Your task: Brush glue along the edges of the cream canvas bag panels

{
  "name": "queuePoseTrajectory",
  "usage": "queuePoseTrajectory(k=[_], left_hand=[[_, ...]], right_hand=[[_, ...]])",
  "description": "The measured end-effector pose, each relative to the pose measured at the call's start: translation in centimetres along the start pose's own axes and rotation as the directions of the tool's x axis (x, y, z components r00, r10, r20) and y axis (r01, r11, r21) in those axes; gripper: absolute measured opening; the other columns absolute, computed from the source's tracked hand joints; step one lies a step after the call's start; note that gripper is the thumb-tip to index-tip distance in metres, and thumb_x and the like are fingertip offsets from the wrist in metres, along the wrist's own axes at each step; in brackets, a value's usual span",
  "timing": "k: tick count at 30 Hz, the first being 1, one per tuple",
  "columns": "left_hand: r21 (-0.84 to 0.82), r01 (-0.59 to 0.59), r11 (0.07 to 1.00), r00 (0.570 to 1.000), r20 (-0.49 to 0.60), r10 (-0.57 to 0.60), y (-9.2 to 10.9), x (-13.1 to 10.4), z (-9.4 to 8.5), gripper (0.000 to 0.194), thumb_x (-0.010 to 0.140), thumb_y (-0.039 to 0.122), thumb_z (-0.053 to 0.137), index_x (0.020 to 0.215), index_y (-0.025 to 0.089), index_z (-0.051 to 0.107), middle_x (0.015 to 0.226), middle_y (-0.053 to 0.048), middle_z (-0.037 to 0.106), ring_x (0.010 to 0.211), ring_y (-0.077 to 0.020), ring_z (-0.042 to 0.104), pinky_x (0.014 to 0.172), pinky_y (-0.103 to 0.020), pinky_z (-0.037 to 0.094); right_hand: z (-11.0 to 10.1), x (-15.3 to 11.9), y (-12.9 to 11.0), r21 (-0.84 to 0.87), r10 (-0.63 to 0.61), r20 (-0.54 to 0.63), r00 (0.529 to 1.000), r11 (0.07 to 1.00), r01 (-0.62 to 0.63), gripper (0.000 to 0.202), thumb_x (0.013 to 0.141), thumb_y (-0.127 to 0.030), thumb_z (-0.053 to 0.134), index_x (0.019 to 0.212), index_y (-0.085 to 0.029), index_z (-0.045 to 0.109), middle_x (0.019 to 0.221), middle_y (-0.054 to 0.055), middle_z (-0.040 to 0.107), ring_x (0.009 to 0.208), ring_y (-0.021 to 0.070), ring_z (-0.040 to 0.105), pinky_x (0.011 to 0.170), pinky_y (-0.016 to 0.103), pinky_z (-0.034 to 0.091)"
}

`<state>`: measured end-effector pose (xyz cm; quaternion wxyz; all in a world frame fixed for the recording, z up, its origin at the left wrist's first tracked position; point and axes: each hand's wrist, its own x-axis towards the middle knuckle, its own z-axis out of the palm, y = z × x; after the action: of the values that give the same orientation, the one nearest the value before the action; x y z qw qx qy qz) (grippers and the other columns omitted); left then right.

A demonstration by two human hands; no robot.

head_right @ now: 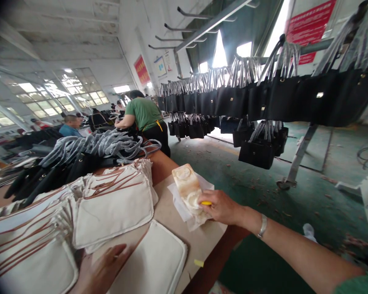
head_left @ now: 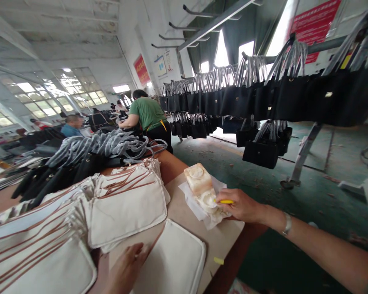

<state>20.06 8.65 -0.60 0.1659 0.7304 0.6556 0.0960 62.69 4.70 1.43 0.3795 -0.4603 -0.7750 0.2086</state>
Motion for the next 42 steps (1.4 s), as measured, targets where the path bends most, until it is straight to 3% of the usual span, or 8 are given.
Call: queuePoseTrajectory(k=[5,9,14,19,24,29,33,42], left_hand=[[0.064,0.010,0.998,0.996,0.086,-0.016,4.2,2.0,3.7,0.038,0.090,0.047,0.038,0.094,0.019,0.063,0.101,-0.012,0.069,0.096,-0.0274,0.066,0.080,-0.035,0.045],[0.123,0.098,0.988,0.989,0.096,-0.110,5.2,3.0,4.8,0.028,0.086,0.045,0.048,0.091,0.020,0.057,0.100,-0.013,0.070,0.095,-0.0301,0.065,0.070,-0.034,0.042],[0.137,0.144,0.980,0.977,0.136,-0.163,5.3,3.5,5.1,0.023,0.081,0.044,0.057,0.081,0.020,0.058,0.088,-0.008,0.073,0.084,-0.0249,0.067,0.061,-0.028,0.036],[0.116,0.131,0.984,0.982,0.119,-0.145,6.0,2.7,5.1,0.019,0.082,0.038,0.056,0.077,0.019,0.057,0.086,-0.006,0.071,0.084,-0.0224,0.064,0.062,-0.027,0.033],[0.063,0.149,0.987,0.979,0.134,-0.156,6.7,2.3,4.8,0.022,0.079,0.039,0.057,0.087,0.019,0.058,0.088,-0.008,0.071,0.084,-0.0243,0.064,0.062,-0.027,0.033],[-0.065,0.125,0.990,0.974,0.198,-0.110,7.1,2.4,5.0,0.015,0.067,0.030,0.064,0.062,0.020,0.054,0.061,0.001,0.059,0.065,-0.0188,0.058,0.057,-0.026,0.030],[-0.264,0.108,0.958,0.980,0.192,-0.058,7.1,1.5,5.1,0.014,0.066,0.030,0.062,0.065,0.019,0.054,0.060,0.005,0.050,0.063,-0.0146,0.050,0.056,-0.023,0.031],[-0.626,0.112,0.772,0.968,0.244,0.057,8.4,-1.3,4.1,0.033,0.070,0.045,0.066,0.080,0.013,0.066,0.069,0.002,0.056,0.065,-0.0126,0.049,0.060,-0.022,0.035]], right_hand=[[-1.1,-2.6,-1.8,-0.073,-0.085,0.111,0.990,0.993,0.093,0.019,0.096,-0.025,0.053,0.099,-0.019,0.071,0.085,0.007,0.065,0.077,0.0203,0.059,0.070,0.031,0.044],[-0.2,-2.9,-1.0,0.153,0.161,-0.129,0.978,0.978,-0.141,0.019,0.095,-0.035,0.057,0.096,-0.020,0.068,0.081,0.004,0.066,0.068,0.0191,0.062,0.064,0.030,0.048],[2.4,-3.3,2.5,0.529,0.605,-0.328,0.725,0.754,-0.390,0.036,0.087,-0.053,0.063,0.093,-0.018,0.062,0.063,0.001,0.061,0.047,0.0189,0.057,0.045,0.029,0.046],[1.8,-4.4,2.1,0.513,0.618,-0.458,0.639,0.771,-0.378,0.033,0.086,-0.051,0.066,0.083,-0.018,0.059,0.056,-0.002,0.054,0.041,0.0139,0.048,0.039,0.026,0.036],[3.2,-2.5,-2.1,0.721,0.629,-0.307,0.715,0.644,-0.257,0.031,0.086,-0.047,0.066,0.087,-0.017,0.058,0.051,-0.006,0.047,0.038,0.0093,0.036,0.036,0.022,0.026],[7.0,1.4,-4.4,0.791,0.594,-0.196,0.780,0.566,-0.233,0.029,0.084,-0.044,0.066,0.085,-0.017,0.054,0.052,-0.007,0.046,0.039,0.0083,0.036,0.036,0.019,0.026],[8.2,3.1,-4.5,0.770,0.567,-0.192,0.801,0.593,-0.236,0.026,0.085,-0.042,0.063,0.086,-0.017,0.053,0.048,-0.008,0.045,0.037,0.0087,0.033,0.036,0.020,0.023],[9.5,4.4,-4.7,0.652,0.427,-0.199,0.882,0.730,-0.207,0.014,0.083,-0.029,0.061,0.075,-0.018,0.058,0.049,-0.006,0.046,0.045,0.0118,0.042,0.045,0.023,0.033]])
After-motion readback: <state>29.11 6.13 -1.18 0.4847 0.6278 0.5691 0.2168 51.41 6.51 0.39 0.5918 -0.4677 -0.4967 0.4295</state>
